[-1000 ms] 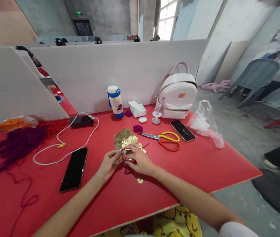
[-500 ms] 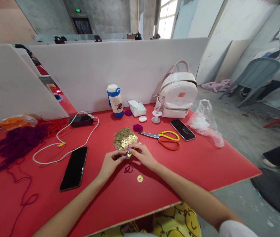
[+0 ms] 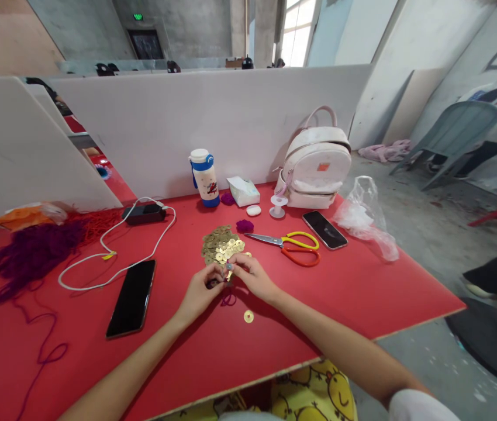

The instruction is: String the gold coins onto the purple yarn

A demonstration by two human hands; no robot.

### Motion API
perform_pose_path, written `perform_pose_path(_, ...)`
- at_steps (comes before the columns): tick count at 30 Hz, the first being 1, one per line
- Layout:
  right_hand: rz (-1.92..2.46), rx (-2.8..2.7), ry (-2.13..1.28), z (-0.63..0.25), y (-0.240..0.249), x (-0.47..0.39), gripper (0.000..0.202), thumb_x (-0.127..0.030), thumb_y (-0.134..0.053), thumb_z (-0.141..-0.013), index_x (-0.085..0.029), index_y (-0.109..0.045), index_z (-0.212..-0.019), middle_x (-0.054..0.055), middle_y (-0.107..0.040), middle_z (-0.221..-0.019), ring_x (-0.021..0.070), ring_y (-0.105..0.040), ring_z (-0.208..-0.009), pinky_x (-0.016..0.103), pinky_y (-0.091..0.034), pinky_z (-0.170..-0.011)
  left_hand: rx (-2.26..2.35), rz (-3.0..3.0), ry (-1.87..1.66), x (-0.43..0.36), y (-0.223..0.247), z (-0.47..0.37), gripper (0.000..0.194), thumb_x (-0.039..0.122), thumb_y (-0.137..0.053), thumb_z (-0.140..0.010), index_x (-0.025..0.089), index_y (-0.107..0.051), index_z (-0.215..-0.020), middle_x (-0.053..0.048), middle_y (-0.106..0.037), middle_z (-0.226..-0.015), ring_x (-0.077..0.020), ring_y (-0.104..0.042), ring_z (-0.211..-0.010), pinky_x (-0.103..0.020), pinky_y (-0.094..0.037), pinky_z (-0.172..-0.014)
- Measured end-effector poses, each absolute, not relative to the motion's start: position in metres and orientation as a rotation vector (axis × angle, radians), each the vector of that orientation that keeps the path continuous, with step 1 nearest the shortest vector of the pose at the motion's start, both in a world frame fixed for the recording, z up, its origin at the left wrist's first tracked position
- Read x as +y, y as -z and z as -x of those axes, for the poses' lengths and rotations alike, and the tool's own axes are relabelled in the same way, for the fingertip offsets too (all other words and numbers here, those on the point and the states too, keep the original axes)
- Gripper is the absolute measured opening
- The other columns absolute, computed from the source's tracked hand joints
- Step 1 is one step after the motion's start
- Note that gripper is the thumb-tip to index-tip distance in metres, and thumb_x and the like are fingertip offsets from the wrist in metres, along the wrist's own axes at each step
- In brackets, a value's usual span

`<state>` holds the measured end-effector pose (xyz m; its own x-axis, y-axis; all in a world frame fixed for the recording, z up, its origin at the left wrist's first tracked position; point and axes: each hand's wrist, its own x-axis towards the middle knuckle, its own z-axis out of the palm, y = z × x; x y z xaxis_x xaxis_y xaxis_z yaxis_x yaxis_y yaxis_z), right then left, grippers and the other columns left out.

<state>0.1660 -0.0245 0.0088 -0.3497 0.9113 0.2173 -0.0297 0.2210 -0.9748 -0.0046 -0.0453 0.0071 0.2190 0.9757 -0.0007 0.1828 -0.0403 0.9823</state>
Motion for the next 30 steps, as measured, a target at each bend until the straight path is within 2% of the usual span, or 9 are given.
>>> perform_pose_path(4, 0.827, -1.49, -1.357, -0.167, -0.01, -0.024, 0.03, -0.049, -0.058, -0.088, -0.021, -0.06, -0.077, 0.0, -0.06, -0.074, 0.0158, -0.058, -0.072, 0.031, -0.049, -0.073, 1.173, -1.516, -0.932, -0.046, -0.007, 0.004, 0.008, 0.013, -0.06, -0.071, 0.018, -0.057, -0.076, 0.003, -0.06, -0.063, -0.0125, -0.054, -0.06, -0.022, -0.037, -0.058)
perform_pose_path(11, 0.812, -1.404, -1.434, -0.169, -0.015, -0.024, 0.032, -0.053, -0.059, -0.086, -0.022, -0.06, -0.076, 0.001, -0.062, -0.074, 0.0164, -0.059, -0.072, 0.033, -0.05, -0.075, 1.187, -1.612, -0.896, -0.046, -0.006, 0.007, 0.009, 0.012, -0.062, -0.071, 0.018, -0.065, -0.077, 0.001, -0.063, -0.065, -0.014, -0.057, -0.061, -0.023, -0.041, -0.06)
perform_pose_path(15, 0.894, -1.32, -1.398, -0.17, -0.013, -0.021, 0.032, -0.054, -0.06, -0.085, -0.022, -0.061, -0.079, 0.002, -0.062, -0.076, 0.0162, -0.058, -0.07, 0.031, -0.051, -0.067, 1.154, -1.535, -0.912, -0.045, -0.007, 0.007, 0.005, 0.019, -0.068, -0.071, 0.017, -0.069, -0.076, -0.001, -0.067, -0.07, -0.0164, -0.062, -0.068, -0.025, -0.047, -0.065)
perform_pose_path(20, 0.981, -1.232, -1.281, -0.172, -0.009, -0.013, 0.031, -0.052, -0.06, -0.084, -0.021, -0.063, -0.079, 0.002, -0.061, -0.076, 0.0157, -0.057, -0.07, 0.027, -0.048, -0.062, 1.137, -1.401, -0.978, -0.041, -0.006, 0.009, 0.018, 0.026, -0.075, -0.068, 0.016, -0.073, -0.083, -0.006, -0.073, -0.082, -0.0209, -0.066, -0.08, -0.029, -0.052, -0.073)
perform_pose_path(24, 1.015, -1.238, -1.233, -0.173, -0.007, -0.011, 0.031, -0.051, -0.06, -0.085, -0.021, -0.062, -0.079, 0.0, -0.059, -0.073, 0.0141, -0.055, -0.065, 0.026, -0.046, -0.06, 1.128, -1.364, -0.987, -0.039, -0.002, 0.01, 0.019, 0.026, -0.074, -0.069, 0.016, -0.074, -0.085, -0.007, -0.073, -0.082, -0.0202, -0.067, -0.077, -0.029, -0.053, -0.071)
perform_pose_path(30, 1.044, -1.335, -1.147, -0.174, -0.003, -0.01, 0.028, -0.047, -0.054, -0.09, -0.021, -0.061, -0.082, 0.001, -0.06, -0.078, 0.0158, -0.057, -0.07, 0.028, -0.049, -0.065, 1.182, -1.319, -1.057, -0.036, -0.004, 0.011, 0.019, 0.033, -0.072, -0.072, 0.016, -0.072, -0.078, -0.006, -0.072, -0.074, -0.0193, -0.065, -0.069, -0.028, -0.05, -0.065)
